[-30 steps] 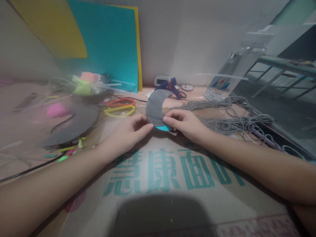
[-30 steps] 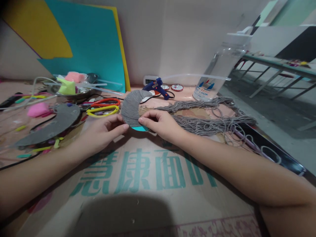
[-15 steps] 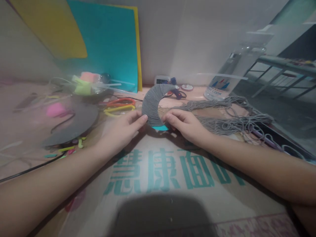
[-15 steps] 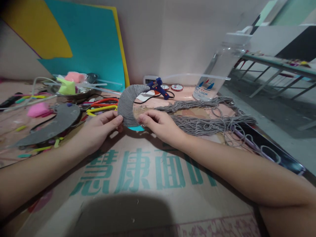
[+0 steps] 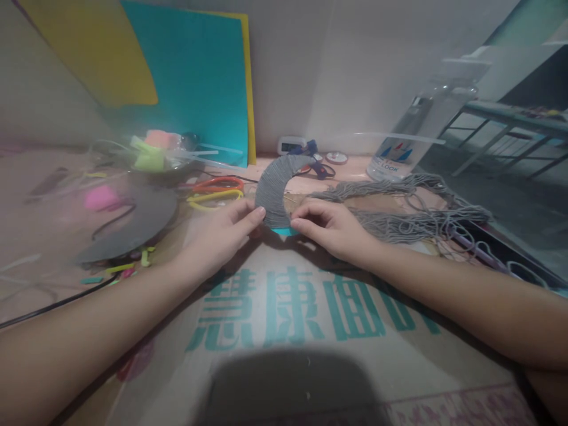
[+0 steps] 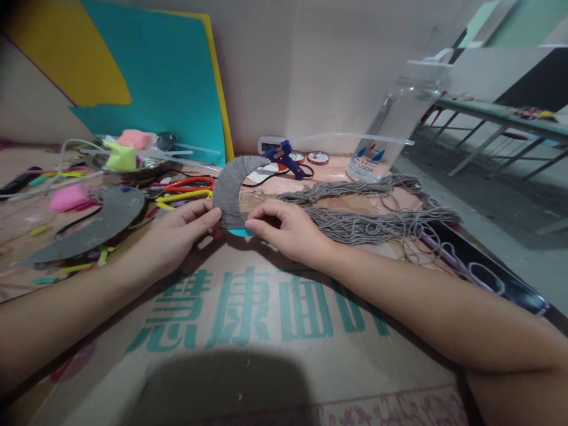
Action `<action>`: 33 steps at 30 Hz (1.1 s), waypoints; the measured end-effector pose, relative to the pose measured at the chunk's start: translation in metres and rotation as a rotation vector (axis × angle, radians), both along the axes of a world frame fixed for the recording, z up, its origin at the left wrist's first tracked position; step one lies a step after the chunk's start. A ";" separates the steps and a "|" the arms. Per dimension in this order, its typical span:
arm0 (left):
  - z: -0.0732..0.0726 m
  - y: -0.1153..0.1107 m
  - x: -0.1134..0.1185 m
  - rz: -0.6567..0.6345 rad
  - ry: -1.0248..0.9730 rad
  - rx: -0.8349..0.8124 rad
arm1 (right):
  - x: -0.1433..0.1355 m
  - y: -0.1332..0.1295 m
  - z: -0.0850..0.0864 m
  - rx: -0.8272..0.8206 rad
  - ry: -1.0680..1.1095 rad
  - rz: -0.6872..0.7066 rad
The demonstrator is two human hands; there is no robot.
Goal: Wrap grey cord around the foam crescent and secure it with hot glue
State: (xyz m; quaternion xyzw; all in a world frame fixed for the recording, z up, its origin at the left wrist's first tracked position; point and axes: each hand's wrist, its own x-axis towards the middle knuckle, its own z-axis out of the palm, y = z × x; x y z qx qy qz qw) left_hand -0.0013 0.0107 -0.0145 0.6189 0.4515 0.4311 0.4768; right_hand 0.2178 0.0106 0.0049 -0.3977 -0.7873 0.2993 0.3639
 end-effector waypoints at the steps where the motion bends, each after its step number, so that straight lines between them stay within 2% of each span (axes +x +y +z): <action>1: -0.001 0.000 0.000 -0.004 -0.004 -0.005 | 0.000 0.000 0.000 0.006 0.001 0.005; 8: -0.008 0.004 -0.002 -0.027 -0.076 -0.028 | 0.000 -0.001 -0.002 -0.109 0.168 -0.016; 14: -0.009 0.004 -0.003 -0.027 -0.124 -0.060 | 0.001 0.006 -0.006 0.004 0.218 -0.130; 21: -0.005 0.002 0.001 -0.032 -0.171 -0.087 | 0.002 0.009 -0.009 -0.040 0.301 -0.080; 26: -0.003 0.002 0.002 -0.028 -0.183 -0.091 | 0.002 0.010 -0.014 0.027 0.266 -0.069; 30: 0.000 0.001 0.004 -0.027 -0.219 -0.124 | 0.003 0.011 -0.018 0.163 0.185 -0.089; 33: 0.002 -0.001 0.006 -0.018 -0.258 -0.141 | 0.003 0.012 -0.012 0.259 0.163 -0.103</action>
